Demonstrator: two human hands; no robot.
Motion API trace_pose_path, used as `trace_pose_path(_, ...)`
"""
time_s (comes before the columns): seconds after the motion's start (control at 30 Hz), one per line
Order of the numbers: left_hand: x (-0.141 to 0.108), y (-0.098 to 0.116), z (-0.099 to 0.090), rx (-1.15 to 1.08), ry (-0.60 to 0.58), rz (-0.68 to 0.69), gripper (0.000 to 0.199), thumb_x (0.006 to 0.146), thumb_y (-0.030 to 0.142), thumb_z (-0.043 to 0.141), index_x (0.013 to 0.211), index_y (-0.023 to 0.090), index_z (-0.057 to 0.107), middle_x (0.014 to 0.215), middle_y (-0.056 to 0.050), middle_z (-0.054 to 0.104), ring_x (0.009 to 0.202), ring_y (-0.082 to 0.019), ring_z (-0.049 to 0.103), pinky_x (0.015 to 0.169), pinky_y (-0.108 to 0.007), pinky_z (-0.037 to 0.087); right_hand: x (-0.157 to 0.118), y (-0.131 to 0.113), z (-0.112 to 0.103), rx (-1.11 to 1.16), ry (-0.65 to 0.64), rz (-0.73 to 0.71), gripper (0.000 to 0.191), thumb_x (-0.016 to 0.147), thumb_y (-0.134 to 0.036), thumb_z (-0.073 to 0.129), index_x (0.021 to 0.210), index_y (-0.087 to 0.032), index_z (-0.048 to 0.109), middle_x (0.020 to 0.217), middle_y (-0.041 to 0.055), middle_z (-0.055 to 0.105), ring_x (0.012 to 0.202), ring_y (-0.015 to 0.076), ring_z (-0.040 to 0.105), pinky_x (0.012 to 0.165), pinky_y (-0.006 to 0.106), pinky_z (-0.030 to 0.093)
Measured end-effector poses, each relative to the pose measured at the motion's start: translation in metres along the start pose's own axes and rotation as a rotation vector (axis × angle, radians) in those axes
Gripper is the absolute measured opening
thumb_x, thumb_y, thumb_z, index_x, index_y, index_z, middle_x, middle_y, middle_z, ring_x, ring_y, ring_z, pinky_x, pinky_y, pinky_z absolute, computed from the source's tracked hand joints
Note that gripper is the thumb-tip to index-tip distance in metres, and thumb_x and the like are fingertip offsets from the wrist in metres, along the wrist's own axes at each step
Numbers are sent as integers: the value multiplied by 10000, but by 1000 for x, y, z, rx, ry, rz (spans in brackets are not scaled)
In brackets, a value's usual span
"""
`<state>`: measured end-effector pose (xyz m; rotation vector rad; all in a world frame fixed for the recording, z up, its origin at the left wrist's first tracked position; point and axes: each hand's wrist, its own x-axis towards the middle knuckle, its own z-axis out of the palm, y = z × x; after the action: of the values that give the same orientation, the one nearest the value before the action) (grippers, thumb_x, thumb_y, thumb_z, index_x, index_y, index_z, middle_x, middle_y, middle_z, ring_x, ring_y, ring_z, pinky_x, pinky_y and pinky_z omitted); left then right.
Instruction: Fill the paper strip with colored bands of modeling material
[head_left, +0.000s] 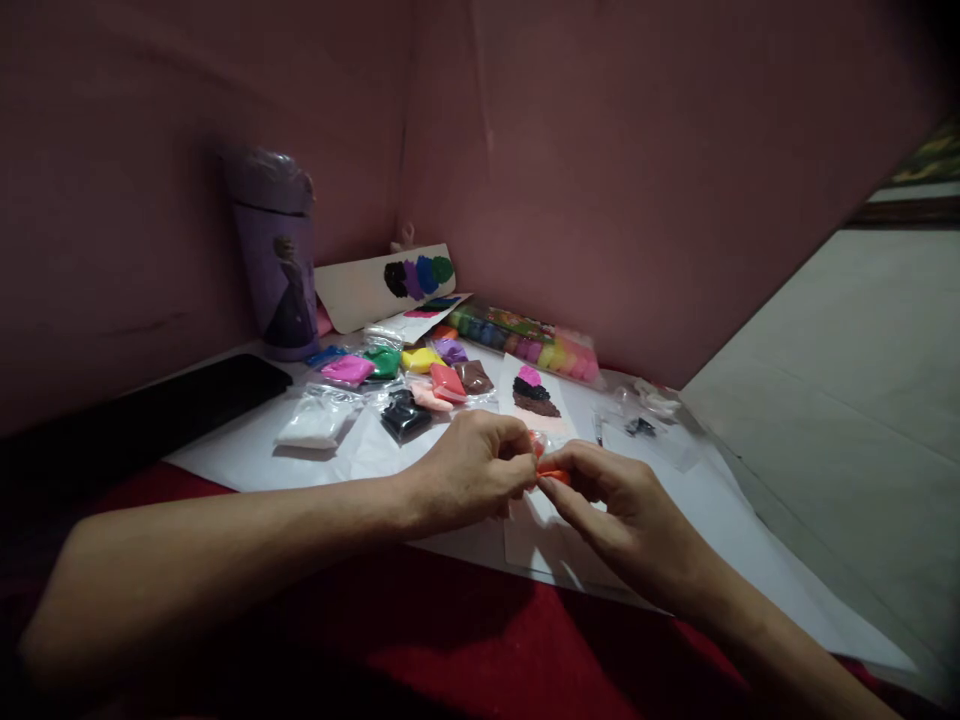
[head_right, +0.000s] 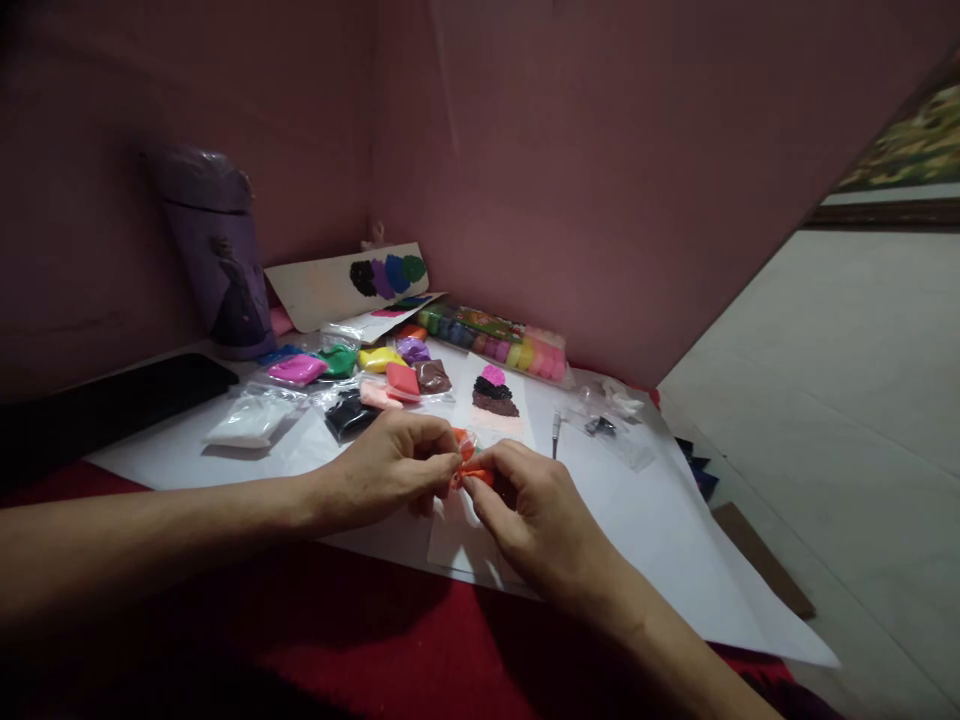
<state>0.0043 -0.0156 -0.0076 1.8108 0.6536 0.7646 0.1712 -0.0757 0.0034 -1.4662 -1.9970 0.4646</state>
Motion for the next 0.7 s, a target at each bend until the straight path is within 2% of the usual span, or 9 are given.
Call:
trace_pose_path(0.07, 0, -1, 0, -11, -5, -7, 141, 743, 217, 492, 646, 127, 542, 571, -8, 558, 450, -95, 544, 423, -198, 433, 1, 0, 0, 68, -15, 54, 175, 859, -297, 537, 790, -164, 627, 651, 8, 574, 554, 112, 496, 524, 250, 386)
trace_pose_path(0.2, 0, -1, 1, -31, -33, -18, 119, 737, 185, 486, 664, 125, 558, 578, -6, 559, 454, -89, 539, 428, -196, 435, 3, 3, 1, 422, -93, 254, 269, 860, -410, 531, 770, -162, 584, 509, -43, 470, 411, 77, 412, 418, 221, 331)
trace_pose_path(0.4, -1, -1, 1, -40, -24, 3, 146, 753, 219, 493, 656, 128, 553, 550, 8, 537, 435, -83, 524, 415, -191, 426, 5, 6, 0, 823, -98, 377, 254, 812, -376, 613, 718, -140, 599, 481, -64, 410, 378, 38, 346, 368, 174, 270)
trace_pose_path(0.53, -1, -1, 2, -45, -16, -15, 130, 748, 199, 490, 656, 130, 553, 533, 15, 533, 423, -81, 520, 412, -191, 425, 5, 4, -3, 975, -40, 366, 220, 770, -338, 660, 688, -146, 592, 475, -56, 421, 388, 37, 331, 353, 159, 272)
trace_pose_path(0.7, 1, -1, 2, -40, -16, -52, 118, 739, 184, 491, 656, 131, 556, 525, 21, 527, 411, -78, 511, 404, -191, 423, 3, 1, -5, 1004, 1, 248, 156, 767, -314, 668, 760, -162, 632, 559, -15, 509, 448, 65, 419, 357, 161, 313)
